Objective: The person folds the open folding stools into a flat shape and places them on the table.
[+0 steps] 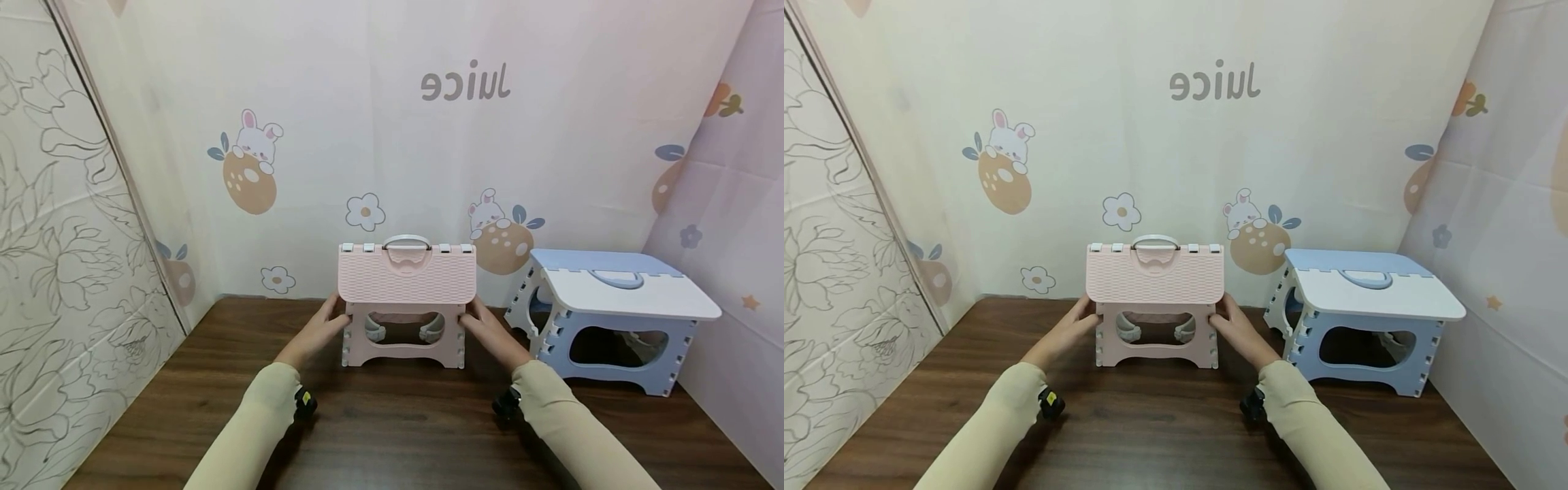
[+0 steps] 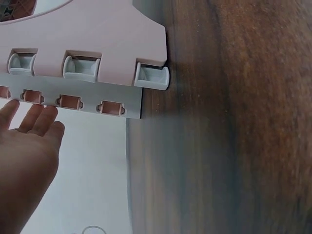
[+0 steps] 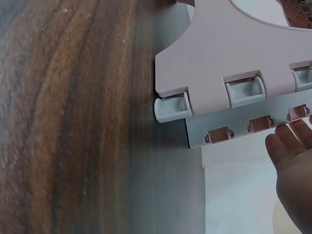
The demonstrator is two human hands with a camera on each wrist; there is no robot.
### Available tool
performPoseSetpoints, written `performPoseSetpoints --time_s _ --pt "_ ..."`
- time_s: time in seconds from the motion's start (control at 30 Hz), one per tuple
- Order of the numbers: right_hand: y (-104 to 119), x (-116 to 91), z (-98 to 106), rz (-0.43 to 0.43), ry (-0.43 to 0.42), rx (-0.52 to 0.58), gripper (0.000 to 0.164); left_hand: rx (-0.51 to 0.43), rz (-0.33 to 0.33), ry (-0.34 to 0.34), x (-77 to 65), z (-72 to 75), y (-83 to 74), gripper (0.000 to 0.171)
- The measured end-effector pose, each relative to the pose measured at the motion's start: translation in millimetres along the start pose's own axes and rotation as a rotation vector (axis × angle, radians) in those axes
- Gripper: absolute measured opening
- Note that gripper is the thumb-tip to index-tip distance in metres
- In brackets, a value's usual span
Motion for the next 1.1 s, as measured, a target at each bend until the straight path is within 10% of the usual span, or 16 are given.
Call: performPoseSetpoints --time_s 1.1 --pt "3.8 -3.0 -5.2 -0.016 -0.053 0.035 0.075 -0.068 -0.014 -0.07 2.6 -7.4 -0.9 0.065"
Point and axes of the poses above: each hand's wrist, its own x-axis towards the middle knuckle, its own z-axis out of the back of the hand, y = z × x, the point moved 1 cm from there along x, towards the middle knuckle, and after that the axes turned 5 degrees about y, right-handed, at the moved point
